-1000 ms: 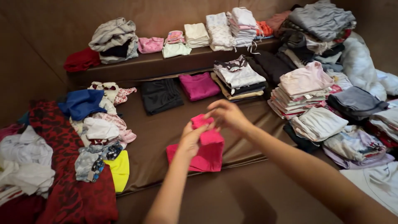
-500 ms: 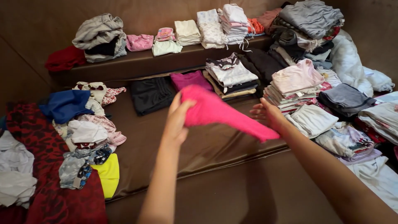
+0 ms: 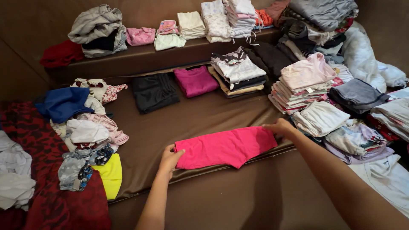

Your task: The person folds multiple garments one by one on a brown surface, including a white dress with pink trim, a pink top, a pink patterned top, a pink short, a white short, a cherry-patterned top, and a blue top. Each item is smoothed, folded, and placed into a growing stack.

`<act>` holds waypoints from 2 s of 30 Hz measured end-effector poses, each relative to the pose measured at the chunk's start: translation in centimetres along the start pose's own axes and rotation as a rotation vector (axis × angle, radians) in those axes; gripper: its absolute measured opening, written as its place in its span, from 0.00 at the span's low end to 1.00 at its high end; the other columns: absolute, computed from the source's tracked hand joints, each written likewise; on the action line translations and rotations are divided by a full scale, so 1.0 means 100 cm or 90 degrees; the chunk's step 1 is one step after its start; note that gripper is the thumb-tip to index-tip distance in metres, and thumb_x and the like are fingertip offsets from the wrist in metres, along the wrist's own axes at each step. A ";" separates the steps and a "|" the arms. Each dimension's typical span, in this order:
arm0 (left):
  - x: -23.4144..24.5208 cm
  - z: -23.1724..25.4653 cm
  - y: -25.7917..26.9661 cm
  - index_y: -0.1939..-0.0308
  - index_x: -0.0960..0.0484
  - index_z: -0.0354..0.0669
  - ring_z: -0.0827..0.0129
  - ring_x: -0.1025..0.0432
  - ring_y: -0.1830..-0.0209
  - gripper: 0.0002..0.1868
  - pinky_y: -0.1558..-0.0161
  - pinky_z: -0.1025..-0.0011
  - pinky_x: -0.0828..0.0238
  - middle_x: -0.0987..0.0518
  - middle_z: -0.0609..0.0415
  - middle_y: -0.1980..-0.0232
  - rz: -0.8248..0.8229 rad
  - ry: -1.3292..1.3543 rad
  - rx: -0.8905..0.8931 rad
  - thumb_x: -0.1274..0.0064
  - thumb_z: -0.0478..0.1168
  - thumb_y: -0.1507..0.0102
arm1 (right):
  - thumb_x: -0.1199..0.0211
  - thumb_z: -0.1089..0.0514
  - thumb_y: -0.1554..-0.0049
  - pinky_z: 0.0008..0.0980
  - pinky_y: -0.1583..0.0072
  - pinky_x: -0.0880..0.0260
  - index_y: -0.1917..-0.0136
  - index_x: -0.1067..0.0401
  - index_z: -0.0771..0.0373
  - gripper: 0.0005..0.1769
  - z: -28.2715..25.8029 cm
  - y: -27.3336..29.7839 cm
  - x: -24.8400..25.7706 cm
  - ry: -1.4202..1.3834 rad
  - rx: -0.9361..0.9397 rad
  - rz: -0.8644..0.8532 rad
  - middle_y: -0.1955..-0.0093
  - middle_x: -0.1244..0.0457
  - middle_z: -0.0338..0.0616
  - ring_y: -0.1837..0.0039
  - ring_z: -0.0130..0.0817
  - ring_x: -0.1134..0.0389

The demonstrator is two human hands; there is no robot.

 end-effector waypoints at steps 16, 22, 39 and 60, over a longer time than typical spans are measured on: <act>-0.009 0.032 0.025 0.32 0.31 0.46 0.60 0.23 0.45 0.33 0.48 0.50 0.25 0.20 0.49 0.41 -0.042 0.101 -0.026 0.41 0.43 0.40 | 0.20 0.54 0.54 0.39 0.61 0.22 0.34 0.40 0.65 0.42 -0.152 0.088 -0.053 -0.152 0.283 -0.097 0.52 0.33 0.44 0.56 0.30 0.30; -0.030 0.049 0.033 0.30 0.35 0.49 0.61 0.23 0.45 0.36 0.48 0.53 0.26 0.20 0.50 0.40 -0.059 0.121 -0.025 0.39 0.42 0.41 | 0.32 0.63 0.53 0.46 0.63 0.22 0.27 0.49 0.56 0.45 -0.187 0.150 -0.104 -0.112 0.201 -0.114 0.56 0.32 0.56 0.62 0.47 0.27; -0.129 0.100 0.050 0.31 0.33 0.49 0.67 0.23 0.49 0.28 0.58 0.63 0.20 0.22 0.49 0.41 -0.209 0.099 -0.159 0.46 0.42 0.36 | 0.54 0.51 0.39 0.55 0.61 0.22 0.34 0.37 0.61 0.23 -0.166 0.115 -0.121 -0.473 0.047 -0.273 0.57 0.29 0.57 0.59 0.53 0.25; -0.148 0.046 0.013 0.41 0.26 0.35 0.44 0.26 0.42 0.32 0.43 0.54 0.29 0.22 0.36 0.43 0.090 -0.389 -0.186 0.37 0.52 0.40 | 0.28 0.42 0.51 0.45 0.46 0.22 0.39 0.29 0.64 0.34 -0.092 0.083 -0.097 -0.077 0.108 0.028 0.45 0.32 0.57 0.45 0.49 0.26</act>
Point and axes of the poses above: each hand's wrist, its own y-axis away from the middle knuckle, its own x-axis out of the back of the hand, z = x × y, the point moved 9 cm from there along -y, towards the middle knuckle
